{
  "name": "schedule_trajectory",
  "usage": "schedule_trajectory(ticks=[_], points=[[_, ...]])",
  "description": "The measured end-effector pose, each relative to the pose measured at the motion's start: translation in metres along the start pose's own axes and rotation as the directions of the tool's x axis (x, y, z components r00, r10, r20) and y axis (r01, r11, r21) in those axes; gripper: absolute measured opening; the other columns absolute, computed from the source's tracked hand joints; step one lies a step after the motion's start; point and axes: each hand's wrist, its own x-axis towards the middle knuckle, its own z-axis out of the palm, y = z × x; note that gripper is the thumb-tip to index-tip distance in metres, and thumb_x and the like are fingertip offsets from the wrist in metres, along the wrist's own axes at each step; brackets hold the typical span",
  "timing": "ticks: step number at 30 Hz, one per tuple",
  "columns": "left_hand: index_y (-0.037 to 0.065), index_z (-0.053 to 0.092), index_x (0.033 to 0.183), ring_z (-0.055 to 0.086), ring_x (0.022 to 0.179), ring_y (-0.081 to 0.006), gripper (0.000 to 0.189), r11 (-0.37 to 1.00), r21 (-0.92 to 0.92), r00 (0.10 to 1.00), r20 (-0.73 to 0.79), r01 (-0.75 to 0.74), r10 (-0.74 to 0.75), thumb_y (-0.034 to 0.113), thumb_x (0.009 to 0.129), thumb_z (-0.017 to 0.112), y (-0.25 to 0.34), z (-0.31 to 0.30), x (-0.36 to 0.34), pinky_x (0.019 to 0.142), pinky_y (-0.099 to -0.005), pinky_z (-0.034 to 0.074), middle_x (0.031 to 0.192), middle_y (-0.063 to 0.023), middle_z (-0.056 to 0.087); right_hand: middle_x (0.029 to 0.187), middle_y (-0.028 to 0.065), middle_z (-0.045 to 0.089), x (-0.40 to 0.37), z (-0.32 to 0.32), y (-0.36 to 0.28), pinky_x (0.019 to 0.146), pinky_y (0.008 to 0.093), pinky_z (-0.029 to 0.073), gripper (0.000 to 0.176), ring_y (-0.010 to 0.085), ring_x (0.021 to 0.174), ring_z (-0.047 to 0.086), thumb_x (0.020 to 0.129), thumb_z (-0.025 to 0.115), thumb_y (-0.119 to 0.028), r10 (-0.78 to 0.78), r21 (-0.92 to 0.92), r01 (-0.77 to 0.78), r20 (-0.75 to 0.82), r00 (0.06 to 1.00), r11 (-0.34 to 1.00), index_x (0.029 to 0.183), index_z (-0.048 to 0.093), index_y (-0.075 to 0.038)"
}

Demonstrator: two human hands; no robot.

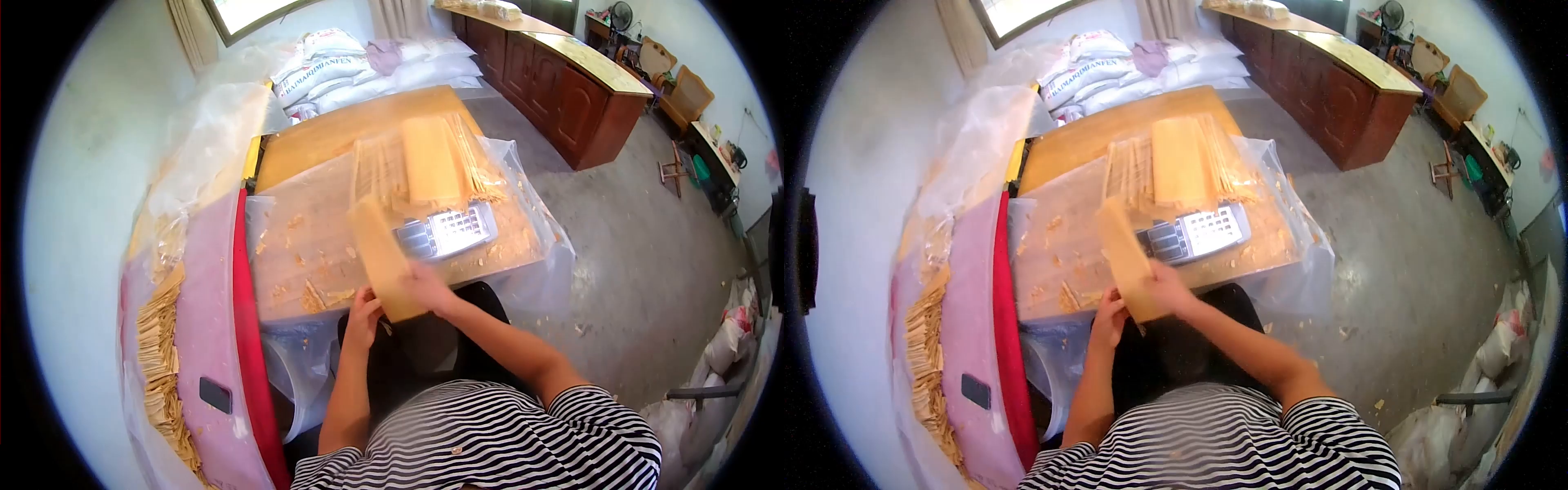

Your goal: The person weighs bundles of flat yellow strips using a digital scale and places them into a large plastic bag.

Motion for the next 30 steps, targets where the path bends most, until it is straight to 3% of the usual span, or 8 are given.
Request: schedule_trajectory(ticks=[2,7,10,15,19,21,26,30], points=[[0.002,0.047,0.121,0.056,0.106,-0.0235,0.039,0.979,-0.205,1.0,-0.001,0.01,-0.01,0.004,0.082,0.05,-0.007,-0.026,-0.014,0.09,-0.0368,0.045,0.114,-0.0107,0.057,0.098,0.0062,0.061,-0.014,0.012,0.011,0.079,0.0295,0.047,0.028,0.0149,0.088,0.058,0.085,0.049,-0.005,0.0,-0.095,0.014,0.143,0.99,0.995,0.113,0.054,-0.001],[0.001,0.046,0.122,0.056,0.106,-0.0245,0.037,0.982,-0.186,0.969,-0.234,0.033,-0.076,0.003,0.085,0.049,-0.015,-0.035,-0.039,0.092,-0.0377,0.045,0.116,-0.0108,0.056,0.092,0.01,0.062,-0.031,0.017,0.07,0.075,0.0283,0.048,0.03,0.0156,0.084,0.06,0.085,0.052,-0.01,0.185,-0.349,-0.109,0.193,0.964,0.931,0.113,0.054,-0.001],[0.0,0.046,0.122,0.057,0.103,-0.0259,0.037,0.994,-0.107,0.931,-0.361,0.005,-0.043,0.003,0.085,0.049,-0.015,-0.055,-0.033,0.09,-0.0385,0.047,0.115,-0.0113,0.056,0.089,0.0105,0.063,-0.04,0.011,0.058,0.068,0.027,0.051,0.032,0.0163,0.078,0.063,0.085,0.053,-0.01,0.412,-0.354,-0.32,0.227,0.882,0.879,0.116,0.052,-0.001],[0.0,0.046,0.121,0.059,0.098,-0.028,0.035,1.0,0.011,0.831,-0.556,-0.022,0.024,0.004,0.087,0.05,0.023,-0.089,0.004,0.084,-0.0437,0.05,0.11,-0.0135,0.058,0.088,0.0105,0.064,-0.052,-0.021,0.065,0.061,0.0264,0.051,0.031,0.0167,0.074,0.064,0.085,0.054,-0.009,0.458,-0.187,-0.42,0.27,0.847,0.888,0.115,0.051,0.0],[0.0,0.047,0.119,0.06,0.097,-0.0298,0.031,0.992,0.124,0.821,-0.564,-0.025,0.091,0.005,0.088,0.049,0.054,-0.113,0.04,0.08,-0.0459,0.052,0.109,-0.0146,0.058,0.086,0.0097,0.065,-0.041,-0.041,0.068,0.065,0.029,0.051,0.03,0.0179,0.073,0.064,0.084,0.057,-0.01,0.263,-0.406,-0.181,0.155,0.952,0.896,0.112,0.054,-0.001],[0.001,0.045,0.114,0.061,0.091,-0.0283,0.025,0.982,0.176,0.844,-0.513,-0.072,0.154,0.006,0.09,0.049,0.064,-0.116,0.05,0.074,-0.0422,0.054,0.104,-0.0138,0.058,0.09,0.0119,0.064,-0.026,-0.05,0.053,0.066,0.0311,0.051,0.028,0.0232,0.074,0.064,0.083,0.058,-0.011,-0.108,-0.776,0.174,0.136,0.985,0.607,0.11,0.055,-0.002],[0.003,0.045,0.118,0.061,0.091,-0.0282,0.029,0.988,0.154,0.844,-0.525,-0.028,0.106,0.004,0.089,0.049,0.047,-0.11,0.06,0.073,-0.0434,0.055,0.105,-0.0128,0.058,0.101,0.0149,0.06,0.014,-0.057,-0.022,0.075,0.0374,0.05,0.029,0.0322,0.087,0.06,0.079,0.063,-0.011,-0.471,-0.722,0.316,-0.014,0.882,0.615,0.106,0.056,-0.004],[0.005,0.044,0.122,0.06,0.095,-0.028,0.037,0.992,0.129,0.818,-0.568,-0.018,0.089,-0.001,0.086,0.049,0.035,-0.069,0.04,0.076,-0.042,0.054,0.106,-0.0121,0.058,0.11,0.0169,0.054,0.054,-0.067,-0.06,0.087,0.0414,0.043,0.038,0.0349,0.104,0.051,0.072,0.066,-0.011,-0.697,-0.917,0.356,0.138,0.704,0.179,0.107,0.054,-0.005]])
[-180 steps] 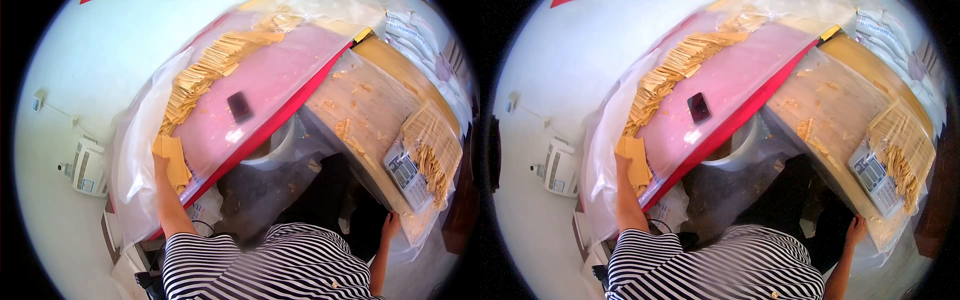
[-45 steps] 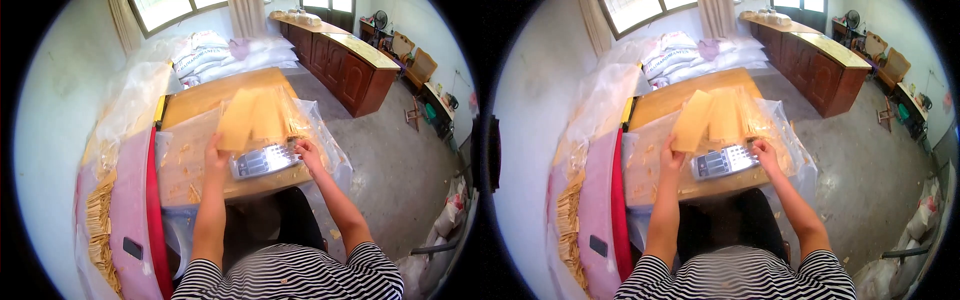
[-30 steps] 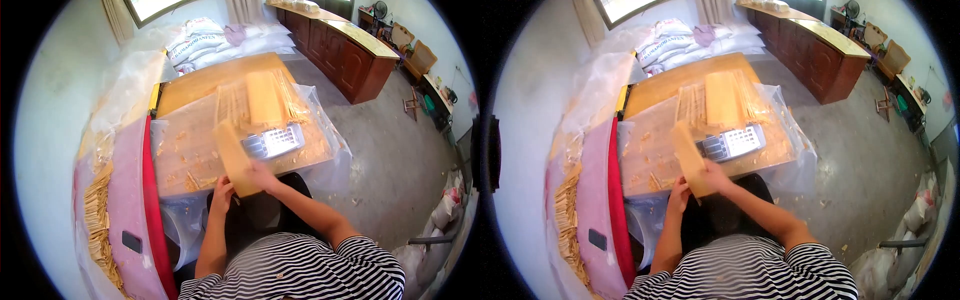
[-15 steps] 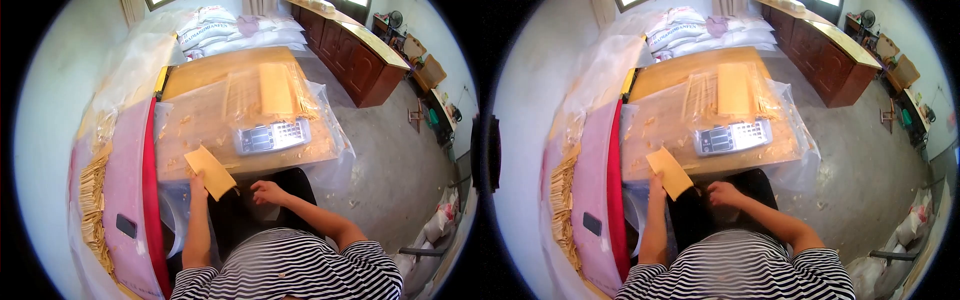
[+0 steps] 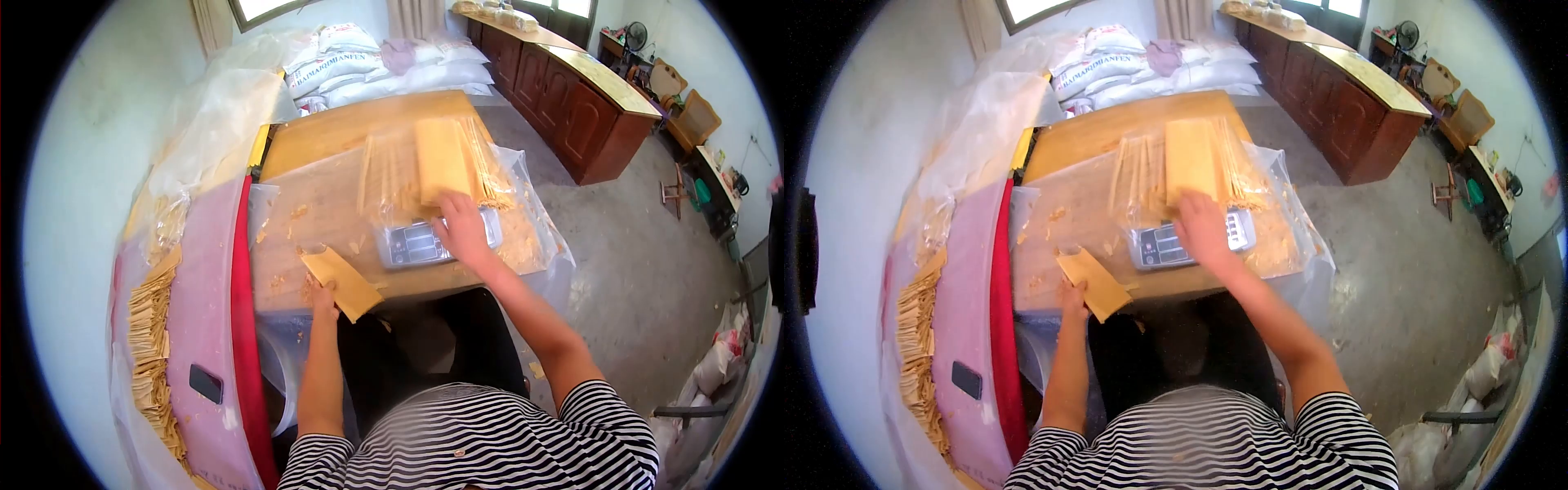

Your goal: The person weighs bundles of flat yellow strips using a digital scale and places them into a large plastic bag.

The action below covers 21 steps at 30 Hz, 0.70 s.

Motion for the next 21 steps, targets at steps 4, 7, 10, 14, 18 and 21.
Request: schedule_trajectory(ticks=[4,7,10,14,18,21], points=[[0.004,0.043,0.125,0.059,0.097,-0.0272,0.041,1.0,-0.018,0.999,0.033,0.026,-0.025,-0.003,0.084,0.047,-0.027,-0.013,0.012,0.079,-0.04,0.052,0.111,-0.0125,0.057,0.115,0.0177,0.05,0.027,0.01,0.015,0.091,0.0436,0.037,0.045,0.0352,0.112,0.046,0.069,0.067,-0.016,-0.111,-0.277,0.107,0.002,0.994,0.955,0.111,0.052,-0.007],[0.005,0.041,0.128,0.059,0.097,-0.0268,0.044,0.998,-0.024,0.995,0.086,0.052,-0.05,-0.002,0.085,0.047,-0.033,-0.023,0.023,0.081,-0.0392,0.051,0.114,-0.0127,0.055,0.11,0.0146,0.052,0.034,0.016,0.021,0.088,0.0431,0.038,0.044,0.0321,0.11,0.048,0.07,0.066,-0.019,-0.048,-0.356,0.068,0.064,0.997,0.932,0.11,0.052,-0.008],[0.005,0.042,0.125,0.06,0.096,-0.0266,0.041,0.996,-0.042,0.994,0.08,0.075,-0.072,-0.001,0.085,0.047,-0.023,-0.018,0.017,0.081,-0.0389,0.051,0.112,-0.0127,0.056,0.105,0.0121,0.054,0.034,0.024,0.033,0.084,0.043,0.038,0.041,0.0284,0.105,0.051,0.07,0.066,-0.023,-0.003,-0.327,0.046,0.132,0.991,0.944,0.106,0.051,-0.009],[0.003,0.042,0.123,0.058,0.099,-0.0274,0.038,0.998,-0.053,0.998,0.046,0.034,-0.031,-0.001,0.086,0.047,-0.018,-0.024,0.032,0.083,-0.0405,0.05,0.113,-0.0138,0.055,0.101,0.013,0.058,0.034,0.018,0.038,0.084,0.0424,0.041,0.04,0.029,0.099,0.056,0.075,0.063,-0.03,-0.034,-0.292,0.071,0.13,0.991,0.954,0.107,0.054,-0.008],[0.001,0.046,0.118,0.058,0.1,-0.0271,0.036,0.963,0.166,0.967,-0.104,-0.213,0.231,0.001,0.083,0.053,-0.027,-0.039,0.076,0.085,-0.0394,0.048,0.11,-0.0144,0.057,0.105,0.0167,0.06,0.041,-0.004,0.038,0.085,0.0416,0.043,0.044,0.0332,0.099,0.056,0.078,0.062,-0.033,0.115,-0.079,-0.098,0.241,0.964,0.992,0.111,0.056,-0.006],[-0.001,0.048,0.117,0.055,0.106,-0.0289,0.038,0.701,0.597,0.825,-0.111,-0.39,0.554,0.004,0.08,0.057,-0.028,-0.042,0.107,0.09,-0.0395,0.044,0.111,-0.016,0.057,0.108,0.0185,0.06,0.043,-0.014,0.054,0.087,0.0408,0.045,0.046,0.0348,0.101,0.056,0.08,0.062,-0.033,0.264,0.009,-0.266,0.099,0.959,0.964,0.114,0.056,-0.004]])
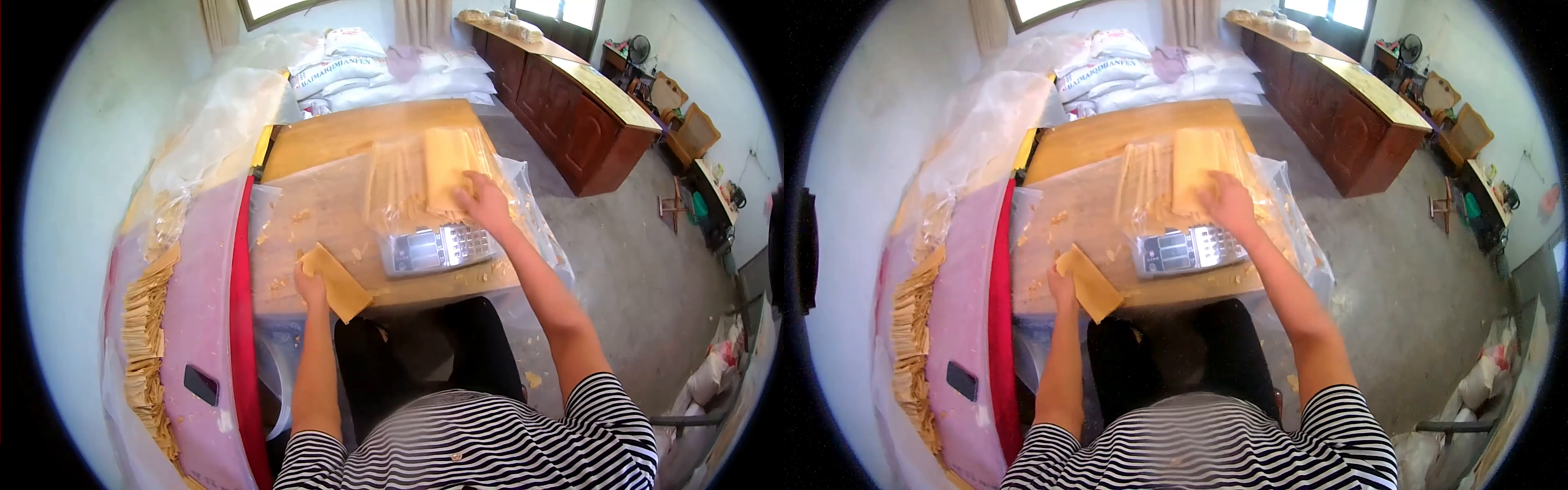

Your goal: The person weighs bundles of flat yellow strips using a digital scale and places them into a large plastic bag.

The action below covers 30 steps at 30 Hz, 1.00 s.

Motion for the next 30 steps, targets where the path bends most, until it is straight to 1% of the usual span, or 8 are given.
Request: schedule_trajectory(ticks=[3,4,8,11,12,13,17,30], points=[[0.0,0.051,0.117,0.053,0.109,-0.0303,0.04,0.973,0.169,0.984,-0.059,-0.155,0.167,0.007,0.078,0.06,0.056,0.016,-0.008,0.094,-0.0383,0.04,0.112,-0.0169,0.057,0.105,0.0192,0.061,0.007,-0.004,0.025,0.086,0.0405,0.045,0.044,0.0341,0.1,0.057,0.08,0.063,-0.031,0.011,-0.033,-0.015,-0.113,0.994,0.999,0.113,0.056,-0.002],[0.0,0.051,0.117,0.053,0.109,-0.0303,0.04,0.972,0.177,0.985,-0.047,-0.157,0.168,0.007,0.078,0.06,0.077,0.021,-0.01,0.094,-0.0383,0.04,0.112,-0.0169,0.057,0.104,0.0199,0.062,0.008,-0.003,0.032,0.086,0.0401,0.045,0.044,0.0342,0.099,0.058,0.079,0.063,-0.03,0.09,0.054,-0.084,-0.124,0.988,0.995,0.112,0.056,-0.001],[0.001,0.053,0.115,0.055,0.106,-0.0246,0.037,0.976,-0.187,0.936,0.31,-0.11,0.165,0.01,0.08,0.058,0.163,0.052,-0.017,0.09,-0.0335,0.044,0.113,-0.0149,0.057,0.1,0.0212,0.063,0.004,0.003,0.058,0.083,0.0377,0.047,0.045,0.0332,0.094,0.061,0.078,0.065,-0.028,0.253,0.198,-0.233,-0.081,0.964,0.952,0.112,0.056,0.0],[0.001,0.053,0.115,0.056,0.104,-0.0211,0.036,0.958,-0.238,0.866,0.433,-0.157,0.249,0.011,0.081,0.058,0.22,0.079,-0.033,0.088,-0.0321,0.045,0.111,-0.0129,0.058,0.098,0.0191,0.064,-0.005,0.005,0.057,0.081,0.0349,0.048,0.045,0.0288,0.091,0.062,0.078,0.066,-0.027,0.345,0.294,-0.314,-0.058,0.937,0.903,0.112,0.055,0.0],[0.001,0.053,0.114,0.056,0.099,-0.0176,0.033,0.945,-0.314,0.841,0.483,-0.093,0.243,0.011,0.083,0.057,0.231,0.09,-0.037,0.084,-0.0292,0.046,0.108,-0.0097,0.058,0.098,0.0191,0.064,-0.008,0.003,0.056,0.081,0.0349,0.048,0.045,0.0288,0.091,0.062,0.078,0.066,-0.027,0.352,0.3,-0.32,-0.059,0.934,0.899,0.112,0.055,0.0],[0.001,0.054,0.113,0.056,0.095,-0.0142,0.029,0.923,-0.383,0.812,0.531,-0.024,0.242,0.01,0.085,0.056,0.239,0.099,-0.04,0.081,-0.0263,0.046,0.105,-0.0065,0.058,0.097,0.0177,0.064,-0.01,0.0,0.055,0.08,0.0335,0.048,0.044,0.026,0.09,0.062,0.079,0.065,-0.025,0.378,0.352,-0.337,-0.054,0.924,0.873,0.113,0.055,0.0],[0.0,0.053,0.112,0.055,0.093,-0.0121,0.028,0.929,-0.364,0.797,0.539,-0.069,0.271,0.009,0.085,0.055,0.252,0.122,-0.044,0.077,-0.0244,0.046,0.103,-0.0059,0.057,0.095,0.0131,0.064,-0.016,-0.007,0.068,0.077,0.0301,0.048,0.041,0.0193,0.087,0.062,0.08,0.063,-0.021,0.459,0.519,-0.392,-0.001,0.888,0.76,0.113,0.055,0.001],[0.002,0.051,0.115,0.055,0.089,-0.0125,0.035,0.959,-0.282,0.769,0.609,-0.019,0.194,0.012,0.083,0.06,0.254,0.157,-0.055,0.072,-0.025,0.047,0.104,-0.0076,0.056,0.084,0.0058,0.061,-0.026,0.0,0.077,0.072,0.0273,0.047,0.031,0.0135,0.078,0.058,0.082,0.061,-0.015,0.43,0.64,-0.34,0.017,0.903,0.689,0.109,0.057,-0.001]])
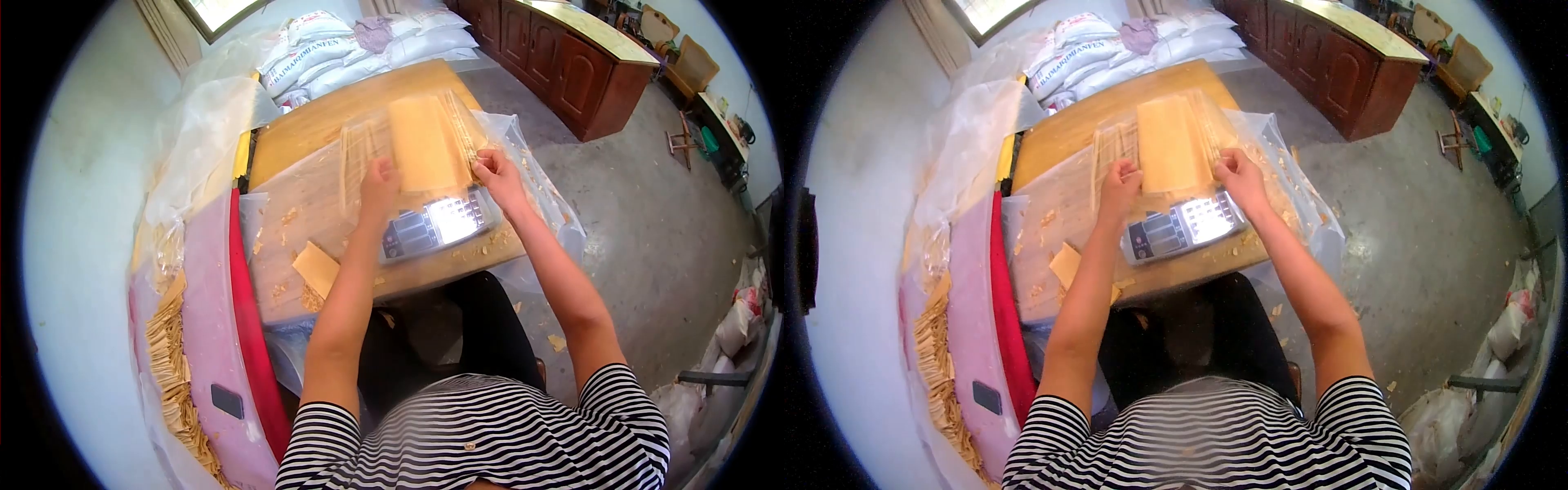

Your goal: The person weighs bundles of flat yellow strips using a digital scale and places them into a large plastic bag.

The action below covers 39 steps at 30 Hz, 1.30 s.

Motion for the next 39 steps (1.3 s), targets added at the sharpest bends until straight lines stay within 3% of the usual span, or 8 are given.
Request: schedule_trajectory(ticks=[14,19,25,28,32,34,38,39], points=[[0.004,0.051,0.114,0.06,0.076,-0.0145,0.04,0.925,0.375,0.996,-0.028,-0.064,0.081,0.008,0.076,0.061,0.025,0.009,0.01,0.062,-0.0281,0.048,0.085,-0.0041,0.06,0.079,0.0038,0.058,-0.008,0.017,0.002,0.058,0.0243,0.045,0.025,0.011,0.066,0.054,0.082,0.056,-0.001,0.155,0.1,-0.158,0.037,0.987,0.982,0.108,0.057,-0.003],[0.012,0.044,0.123,0.061,0.084,-0.0199,0.047,0.858,-0.475,0.98,0.057,0.196,-0.192,0.001,0.078,0.049,0.035,-0.02,0.005,0.062,-0.0275,0.049,0.105,-0.0093,0.059,0.081,0.0042,0.057,-0.02,0.015,-0.01,0.052,0.0219,0.044,0.028,0.0103,0.064,0.055,0.083,0.053,0.001,0.272,0.237,-0.274,0.042,0.961,0.932,0.111,0.054,-0.002],[0.002,0.045,0.123,0.059,0.092,-0.0185,0.047,0.549,-0.808,0.97,0.24,0.215,-0.028,-0.003,0.077,0.048,-0.013,-0.101,-0.012,0.068,-0.0296,0.052,0.108,-0.0107,0.059,0.088,0.004,0.06,-0.032,0.01,-0.017,0.056,0.0224,0.044,0.024,0.0088,0.067,0.056,0.087,0.053,-0.008,0.304,0.205,-0.335,0.167,0.938,0.92,0.11,0.053,-0.006],[0.002,0.044,0.125,0.059,0.093,-0.0192,0.051,0.443,-0.896,0.999,-0.03,-0.018,-0.021,-0.005,0.075,0.046,-0.023,-0.145,-0.048,0.065,-0.0261,0.051,0.111,-0.01,0.058,0.084,0.0033,0.06,-0.044,0.014,-0.017,0.055,0.0228,0.043,0.022,0.0086,0.062,0.055,0.089,0.053,-0.013,0.311,0.196,-0.33,0.123,0.942,0.923,0.11,0.053,-0.008],[-0.001,0.047,0.123,0.06,0.093,-0.0203,0.049,0.52,-0.812,0.907,-0.394,-0.267,-0.15,-0.007,0.074,0.044,-0.043,-0.198,-0.097,0.066,-0.0246,0.051,0.111,-0.0116,0.059,0.077,0.0022,0.06,-0.066,0.008,0.014,0.05,0.0213,0.041,0.02,0.0081,0.06,0.054,0.09,0.055,-0.016,0.355,0.224,-0.379,0.142,0.924,0.898,0.108,0.053,-0.008],[-0.002,0.051,0.118,0.059,0.095,-0.0228,0.044,0.767,-0.625,0.9,-0.405,-0.146,-0.159,-0.006,0.075,0.047,-0.131,-0.255,-0.109,0.071,-0.0281,0.051,0.114,-0.0119,0.058,0.076,0.0014,0.06,-0.083,0.011,0.028,0.051,0.0216,0.041,0.02,0.0079,0.061,0.054,0.091,0.054,-0.017,0.39,0.194,-0.412,0.142,0.91,0.89,0.108,0.053,-0.008],[0.001,0.054,0.116,0.06,0.094,-0.0237,0.039,0.786,-0.611,0.77,-0.456,0.094,-0.447,0.0,0.076,0.053,-0.222,-0.297,-0.152,0.073,-0.031,0.05,0.112,-0.0121,0.059,0.079,0.0022,0.061,-0.12,0.024,0.056,0.054,0.0221,0.042,0.02,0.0084,0.062,0.054,0.092,0.053,-0.019,0.423,0.129,-0.462,0.245,0.872,0.877,0.108,0.055,-0.008],[0.003,0.055,0.115,0.057,0.1,-0.0249,0.038,0.91,-0.17,0.738,-0.538,0.378,-0.407,0.003,0.077,0.055,-0.231,-0.298,-0.165,0.079,-0.0345,0.048,0.115,-0.0122,0.058,0.081,0.0026,0.061,-0.13,0.03,0.059,0.055,0.022,0.043,0.021,0.0087,0.063,0.055,0.092,0.052,-0.019,0.437,0.091,-0.479,0.292,0.851,0.873,0.109,0.055,-0.007]])
